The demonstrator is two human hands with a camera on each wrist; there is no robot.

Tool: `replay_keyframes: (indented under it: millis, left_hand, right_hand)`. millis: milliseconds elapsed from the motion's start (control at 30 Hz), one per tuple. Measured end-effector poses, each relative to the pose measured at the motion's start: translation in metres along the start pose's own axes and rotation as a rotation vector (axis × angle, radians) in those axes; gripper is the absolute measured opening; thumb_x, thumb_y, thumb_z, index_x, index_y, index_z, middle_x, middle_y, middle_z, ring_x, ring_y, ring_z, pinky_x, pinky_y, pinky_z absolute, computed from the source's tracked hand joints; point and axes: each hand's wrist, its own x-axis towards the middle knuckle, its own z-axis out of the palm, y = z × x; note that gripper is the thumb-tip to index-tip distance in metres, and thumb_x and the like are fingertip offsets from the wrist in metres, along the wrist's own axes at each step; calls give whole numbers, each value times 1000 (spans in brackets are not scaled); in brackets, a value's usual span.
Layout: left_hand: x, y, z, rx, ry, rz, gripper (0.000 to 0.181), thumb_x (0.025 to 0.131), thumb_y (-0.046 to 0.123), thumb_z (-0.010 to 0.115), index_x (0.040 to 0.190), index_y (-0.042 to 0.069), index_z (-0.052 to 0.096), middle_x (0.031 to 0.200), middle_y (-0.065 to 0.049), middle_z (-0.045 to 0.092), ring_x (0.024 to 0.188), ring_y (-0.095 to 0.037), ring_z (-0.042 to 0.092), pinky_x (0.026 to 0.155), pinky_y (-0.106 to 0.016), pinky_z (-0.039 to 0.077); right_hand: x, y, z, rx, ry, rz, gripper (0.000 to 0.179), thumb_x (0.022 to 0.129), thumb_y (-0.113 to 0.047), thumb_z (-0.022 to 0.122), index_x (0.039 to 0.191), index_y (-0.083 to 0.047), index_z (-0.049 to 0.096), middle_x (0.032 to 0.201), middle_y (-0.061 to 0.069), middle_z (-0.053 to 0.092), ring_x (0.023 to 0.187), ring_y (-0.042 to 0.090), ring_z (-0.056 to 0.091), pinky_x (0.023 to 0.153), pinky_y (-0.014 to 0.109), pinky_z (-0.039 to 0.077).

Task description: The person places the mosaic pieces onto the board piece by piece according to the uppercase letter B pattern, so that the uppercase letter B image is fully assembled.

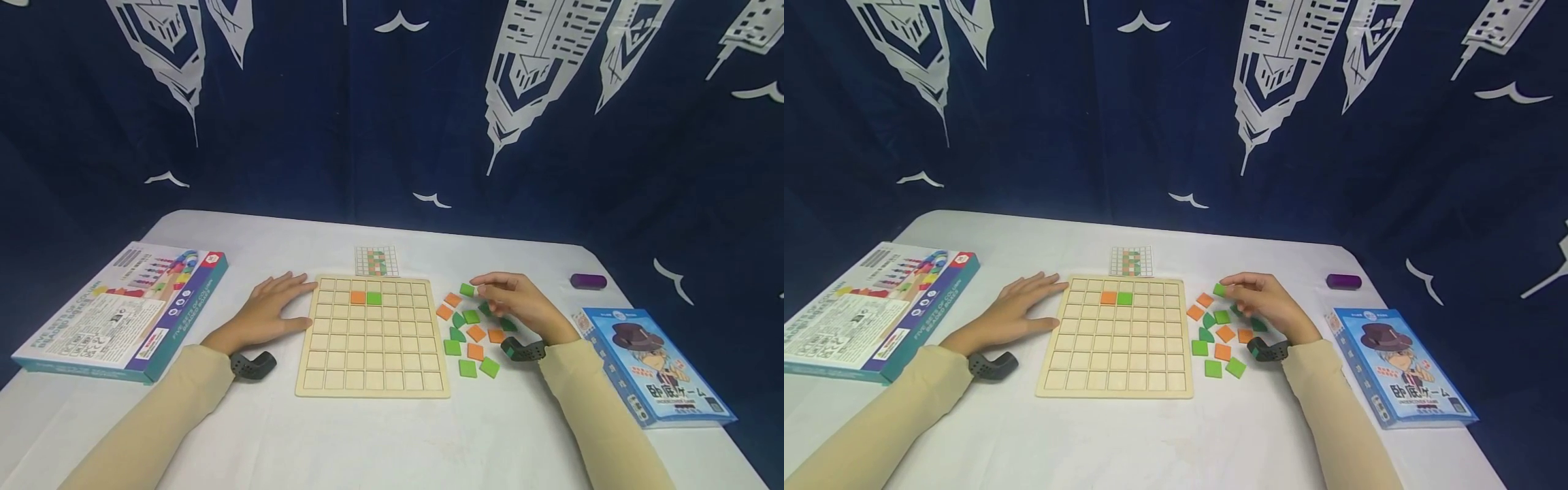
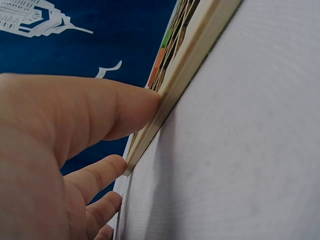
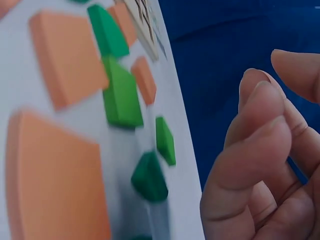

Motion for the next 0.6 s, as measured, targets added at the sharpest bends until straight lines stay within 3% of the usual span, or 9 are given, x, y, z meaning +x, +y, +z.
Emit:
replay_keyframes:
  millis: [200,600]
  left_hand:
    - [0,1,-1,-4,-4,-6,74,96,36,74,162,10,51,173,-21,36,163,-47,20,131,-66,6]
    - [-1,2,-1,0,-3,7,74,97,36,73,162,9,50,172,-21,36,162,-48,20,131,-66,6]
  right_hand:
    - [-4,6,-7,-10,8,8,43,109,-11,63,143,14,58,81,3,59,72,13,53,62,22,49]
    - [-7,15,-12,-6,39,54,44,107,-15,67,142,11,60,86,0,61,70,12,54,61,22,48]
